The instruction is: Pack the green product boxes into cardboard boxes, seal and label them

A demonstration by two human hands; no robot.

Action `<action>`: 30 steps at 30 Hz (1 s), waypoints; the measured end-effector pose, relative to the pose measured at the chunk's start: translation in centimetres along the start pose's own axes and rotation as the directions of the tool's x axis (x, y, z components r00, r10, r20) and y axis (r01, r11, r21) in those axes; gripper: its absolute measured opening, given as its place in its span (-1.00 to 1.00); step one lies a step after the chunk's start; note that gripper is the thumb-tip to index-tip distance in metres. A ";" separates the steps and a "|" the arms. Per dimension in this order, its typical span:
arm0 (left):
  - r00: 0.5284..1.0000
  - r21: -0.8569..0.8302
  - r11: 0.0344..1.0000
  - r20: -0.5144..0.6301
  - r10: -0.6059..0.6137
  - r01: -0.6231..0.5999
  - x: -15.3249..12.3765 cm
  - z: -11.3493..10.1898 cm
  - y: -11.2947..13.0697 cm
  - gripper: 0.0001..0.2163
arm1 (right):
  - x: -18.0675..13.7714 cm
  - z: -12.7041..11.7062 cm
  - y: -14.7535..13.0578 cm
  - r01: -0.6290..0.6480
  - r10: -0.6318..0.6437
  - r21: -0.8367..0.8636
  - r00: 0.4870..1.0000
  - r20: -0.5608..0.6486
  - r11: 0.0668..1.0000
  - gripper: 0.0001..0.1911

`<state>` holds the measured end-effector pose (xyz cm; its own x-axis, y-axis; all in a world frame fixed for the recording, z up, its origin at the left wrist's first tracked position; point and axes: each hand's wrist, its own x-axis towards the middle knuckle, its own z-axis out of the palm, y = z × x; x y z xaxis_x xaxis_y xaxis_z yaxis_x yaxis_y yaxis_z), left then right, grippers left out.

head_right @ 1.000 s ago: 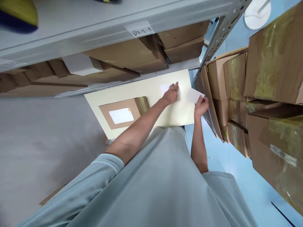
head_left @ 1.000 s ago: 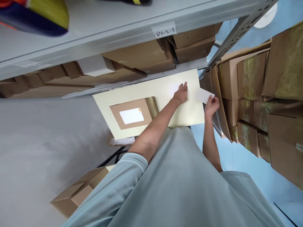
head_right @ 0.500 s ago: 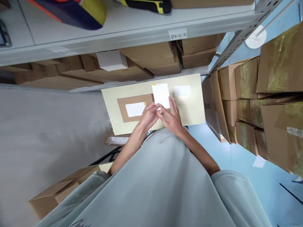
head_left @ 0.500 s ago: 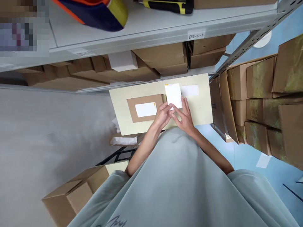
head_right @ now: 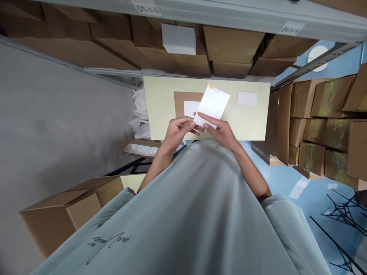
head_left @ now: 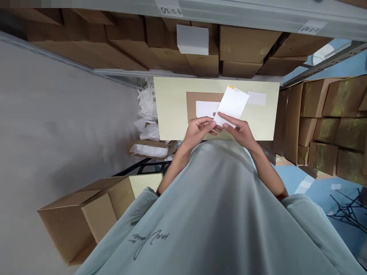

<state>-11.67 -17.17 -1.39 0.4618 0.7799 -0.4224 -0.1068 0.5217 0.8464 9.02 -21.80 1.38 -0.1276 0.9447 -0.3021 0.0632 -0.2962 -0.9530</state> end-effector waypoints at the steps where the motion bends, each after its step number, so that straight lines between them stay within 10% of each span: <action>1: 0.999 -0.017 1.000 0.032 0.017 -0.016 -0.7 -1.0 0.6 -0.47 | 0.0 0.8 -1.0 -0.002 0.002 0.000 1.000 0.008 1.000 -0.32; 12: 0.988 -0.027 0.994 0.113 0.104 -0.102 -4.9 -8.6 4.6 -0.55 | 0.3 8.7 -5.5 -0.003 0.002 -0.045 1.000 -0.015 0.999 -0.34; 30: 0.994 -0.077 0.992 0.031 0.106 -0.103 -5.7 -14.3 5.5 -0.61 | 3.0 14.6 -7.0 -0.070 0.064 -0.140 0.997 -0.043 0.988 -0.29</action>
<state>-27.49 -13.77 1.01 0.4752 0.8196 -0.3201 -0.2215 0.4635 0.8580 -6.23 -18.92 6.86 -0.0803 0.9289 -0.3616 0.2102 -0.3389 -0.9170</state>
